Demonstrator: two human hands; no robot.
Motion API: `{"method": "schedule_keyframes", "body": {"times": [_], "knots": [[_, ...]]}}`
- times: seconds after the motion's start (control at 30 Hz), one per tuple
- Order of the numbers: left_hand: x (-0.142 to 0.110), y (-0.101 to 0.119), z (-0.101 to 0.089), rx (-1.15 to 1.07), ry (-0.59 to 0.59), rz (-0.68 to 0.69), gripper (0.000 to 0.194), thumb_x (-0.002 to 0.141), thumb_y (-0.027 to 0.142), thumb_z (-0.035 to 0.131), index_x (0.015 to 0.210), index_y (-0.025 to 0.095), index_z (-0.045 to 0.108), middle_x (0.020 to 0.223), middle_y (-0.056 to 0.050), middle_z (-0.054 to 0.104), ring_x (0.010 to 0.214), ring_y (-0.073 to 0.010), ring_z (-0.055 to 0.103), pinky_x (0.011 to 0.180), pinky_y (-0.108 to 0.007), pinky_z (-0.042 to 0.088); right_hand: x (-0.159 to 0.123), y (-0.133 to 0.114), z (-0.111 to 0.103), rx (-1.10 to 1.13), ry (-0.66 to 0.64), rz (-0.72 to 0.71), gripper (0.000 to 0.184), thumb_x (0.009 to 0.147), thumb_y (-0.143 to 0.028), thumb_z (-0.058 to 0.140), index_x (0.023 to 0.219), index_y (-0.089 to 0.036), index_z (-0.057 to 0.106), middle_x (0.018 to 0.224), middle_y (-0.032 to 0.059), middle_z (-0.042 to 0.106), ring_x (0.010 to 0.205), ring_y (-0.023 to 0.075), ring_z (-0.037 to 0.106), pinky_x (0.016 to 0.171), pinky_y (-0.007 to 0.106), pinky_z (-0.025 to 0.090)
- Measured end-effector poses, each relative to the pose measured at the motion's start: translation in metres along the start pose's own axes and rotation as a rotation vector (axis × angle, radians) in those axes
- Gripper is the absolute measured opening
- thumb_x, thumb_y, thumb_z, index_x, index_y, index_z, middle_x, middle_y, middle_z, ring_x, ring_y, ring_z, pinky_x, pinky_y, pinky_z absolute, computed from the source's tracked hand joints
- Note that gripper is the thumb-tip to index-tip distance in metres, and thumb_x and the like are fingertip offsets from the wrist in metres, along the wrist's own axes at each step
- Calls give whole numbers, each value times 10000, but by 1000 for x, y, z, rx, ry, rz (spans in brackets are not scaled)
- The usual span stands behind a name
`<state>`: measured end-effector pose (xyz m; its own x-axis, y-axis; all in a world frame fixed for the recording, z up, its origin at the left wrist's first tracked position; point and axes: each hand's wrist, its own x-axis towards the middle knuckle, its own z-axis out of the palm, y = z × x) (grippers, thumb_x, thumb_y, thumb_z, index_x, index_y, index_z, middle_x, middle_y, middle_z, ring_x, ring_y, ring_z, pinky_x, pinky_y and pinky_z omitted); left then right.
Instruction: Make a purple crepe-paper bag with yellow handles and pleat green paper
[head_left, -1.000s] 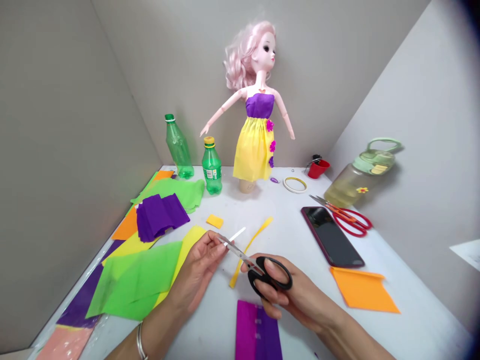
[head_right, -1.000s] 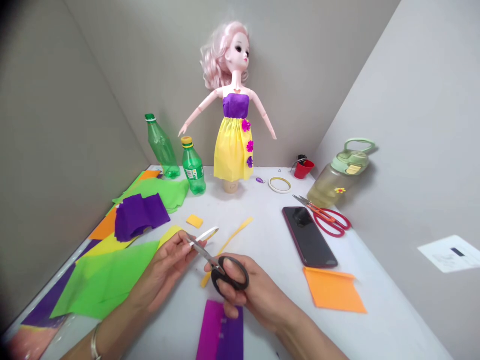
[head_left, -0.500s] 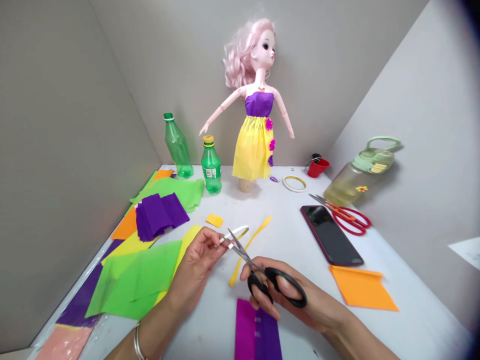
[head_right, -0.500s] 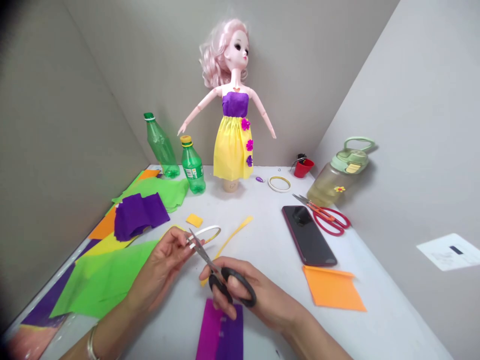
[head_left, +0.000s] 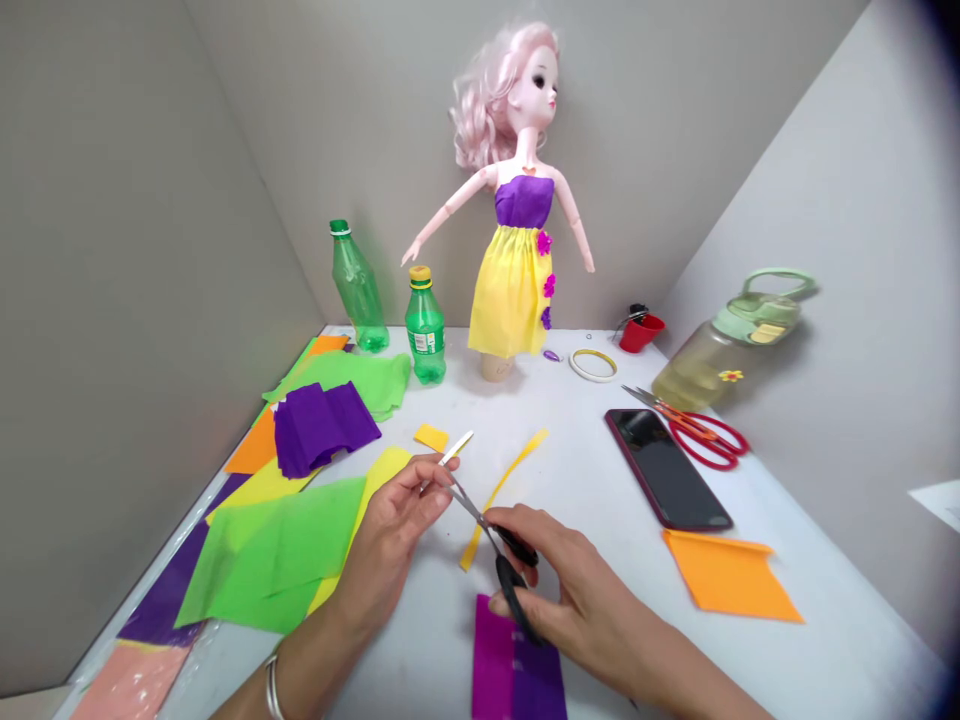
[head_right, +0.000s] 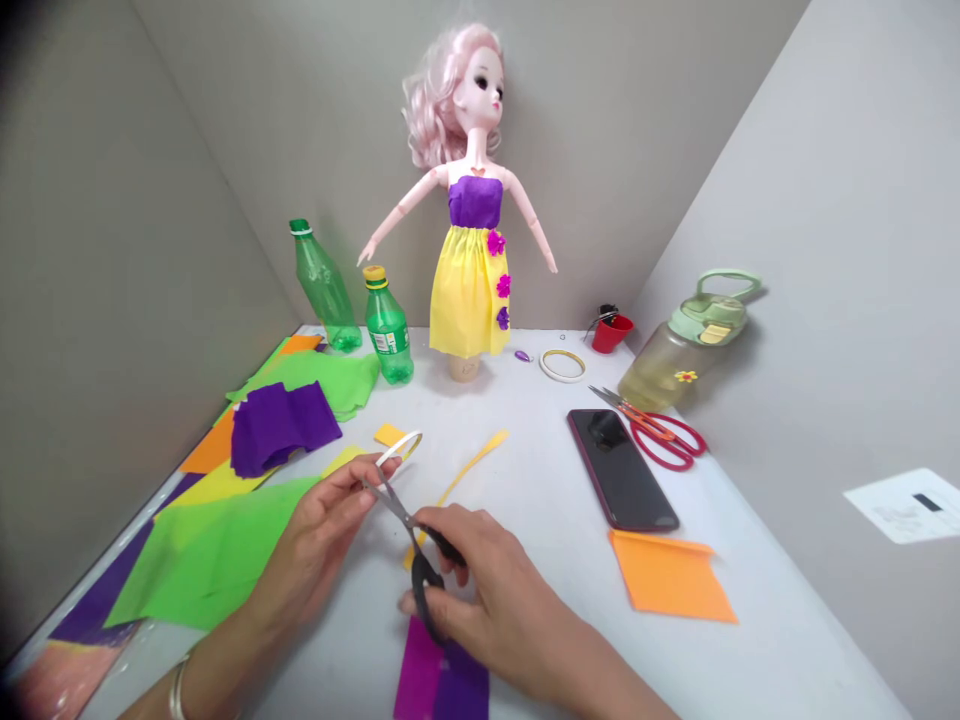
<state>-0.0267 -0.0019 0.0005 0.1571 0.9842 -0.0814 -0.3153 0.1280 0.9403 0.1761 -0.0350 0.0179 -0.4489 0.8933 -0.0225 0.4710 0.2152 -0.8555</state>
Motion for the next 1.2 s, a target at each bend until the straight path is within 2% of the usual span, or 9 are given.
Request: {"method": "schedule_keyframes", "body": {"times": [0.23, 0.37, 0.5, 0.7, 0.8, 0.9, 1.0, 1.07, 1.2], "knots": [[-1, -2, -1, 33, 4, 10, 89, 813, 284, 702, 803, 217, 645, 1058, -33, 587, 1298, -269, 445, 1052, -312, 286, 1, 5, 3, -198, 47, -79, 492, 785, -107, 601, 1250, -251, 526, 895, 24, 590, 840, 197, 545, 766, 313, 457], [2, 0, 0, 76, 101, 36, 96, 803, 283, 710, 769, 219, 647, 1129, -25, 572, 1268, -256, 458, 1062, -319, 280, 4, 16, 0, -422, 317, -148, 451, 831, -183, 583, 1273, -198, 497, 919, 68, 604, 858, 231, 566, 786, 355, 454], [4, 0, 1, 166, 149, 91, 107, 772, 294, 737, 743, 215, 671, 1091, -38, 553, 1218, -248, 483, 1052, -311, 313, 9, 34, -19, -620, 573, 99, 476, 883, -300, 547, 1318, -150, 421, 893, 81, 643, 818, 262, 615, 740, 369, 452], [-1, -12, 4, 410, 52, 148, 119, 815, 327, 685, 775, 219, 657, 1098, -42, 526, 1142, -218, 502, 1044, -314, 328, 17, 61, -51, -816, 588, 445, 299, 895, -366, 555, 1130, -193, 487, 1062, 93, 643, 772, 259, 656, 622, 329, 421], [-3, -18, 5, 500, 2, 142, 116, 841, 329, 651, 787, 227, 642, 1122, -38, 518, 1183, -217, 484, 1075, -342, 298, 18, 72, -55, -903, 529, 424, 250, 894, -332, 570, 1082, -170, 535, 1054, 114, 626, 800, 260, 650, 653, 336, 437], [-5, -22, 6, 561, -29, 128, 107, 855, 328, 627, 801, 236, 639, 1152, -37, 517, 1213, -218, 477, 1093, -364, 291, 17, 75, -53, -1002, 478, 270, 146, 889, -230, 569, 1006, -150, 607, 1014, 130, 637, 935, 304, 619, 844, 429, 427], [-7, -22, 8, 620, -47, 123, 94, 852, 318, 622, 806, 241, 648, 1184, -41, 525, 1233, -228, 480, 1090, -382, 317, 15, 59, -47, -843, 497, 87, 118, 905, -175, 543, 964, -172, 645, 997, 109, 661, 969, 288, 600, 953, 474, 368], [-8, -22, 9, 656, -55, 127, 87, 848, 312, 624, 806, 242, 655, 1200, -44, 530, 1243, -236, 484, 1092, -399, 328, 12, 41, -41, -544, 439, -12, 99, 917, -217, 560, 920, -204, 658, 954, 72, 665, 929, 242, 606, 900, 403, 414], [-10, -23, 10, 723, -67, 154, 68, 845, 296, 626, 826, 244, 667, 1221, -52, 532, 1259, -243, 483, 1106, -428, 326, 4, 8, -24, -107, 246, -14, 50, 887, -218, 634, 866, -226, 679, 883, 21, 653, 892, 187, 607, 825, 306, 442]]}}
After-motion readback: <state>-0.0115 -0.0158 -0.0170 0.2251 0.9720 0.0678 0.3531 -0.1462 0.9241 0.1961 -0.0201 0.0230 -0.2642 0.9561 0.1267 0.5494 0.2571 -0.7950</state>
